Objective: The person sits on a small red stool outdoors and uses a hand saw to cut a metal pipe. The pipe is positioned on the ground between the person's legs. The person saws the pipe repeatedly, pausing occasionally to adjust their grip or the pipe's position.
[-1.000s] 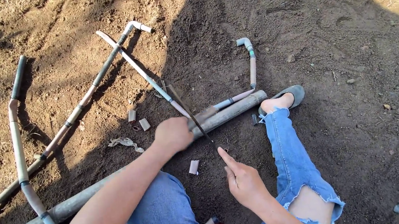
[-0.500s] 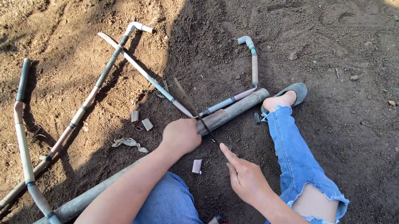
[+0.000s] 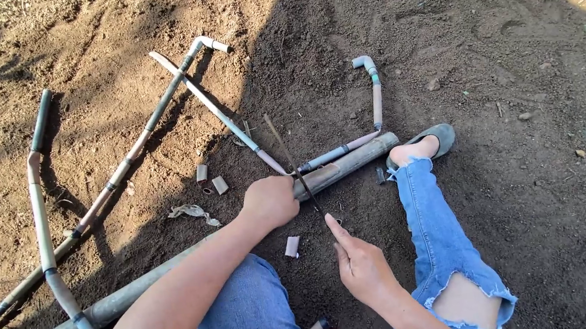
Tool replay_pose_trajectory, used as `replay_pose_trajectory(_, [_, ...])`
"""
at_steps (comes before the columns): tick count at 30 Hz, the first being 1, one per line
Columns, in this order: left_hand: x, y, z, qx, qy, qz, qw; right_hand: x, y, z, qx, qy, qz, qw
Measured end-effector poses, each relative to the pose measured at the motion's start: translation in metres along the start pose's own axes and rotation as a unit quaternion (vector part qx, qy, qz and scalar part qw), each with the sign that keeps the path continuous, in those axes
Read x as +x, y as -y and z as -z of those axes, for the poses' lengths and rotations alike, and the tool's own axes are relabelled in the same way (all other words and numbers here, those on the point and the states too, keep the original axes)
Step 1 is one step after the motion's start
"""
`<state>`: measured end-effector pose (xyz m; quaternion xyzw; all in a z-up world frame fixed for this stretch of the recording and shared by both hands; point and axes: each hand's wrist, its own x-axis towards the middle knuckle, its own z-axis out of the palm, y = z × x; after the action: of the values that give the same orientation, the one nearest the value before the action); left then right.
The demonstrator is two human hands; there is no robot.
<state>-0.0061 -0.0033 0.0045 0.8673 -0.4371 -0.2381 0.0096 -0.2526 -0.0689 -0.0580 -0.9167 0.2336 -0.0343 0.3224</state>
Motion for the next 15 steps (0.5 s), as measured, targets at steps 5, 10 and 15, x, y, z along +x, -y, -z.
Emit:
replay_pose_trajectory(5, [0.005,0.008,0.02,-0.078,-0.011,0.084,0.993,-0.003,-0.007,0.001,0.009,-0.02,0.027,0.999])
replay_pose_trajectory(10, [0.014,0.017,-0.006,-0.06,-0.026,0.054,0.996,-0.005,-0.008,0.0,0.009,0.017,0.006,1.0])
replay_pose_trajectory(15, [0.015,0.006,-0.005,-0.027,-0.046,-0.016,0.998,0.006,-0.004,0.006,0.007,-0.016,0.01,1.0])
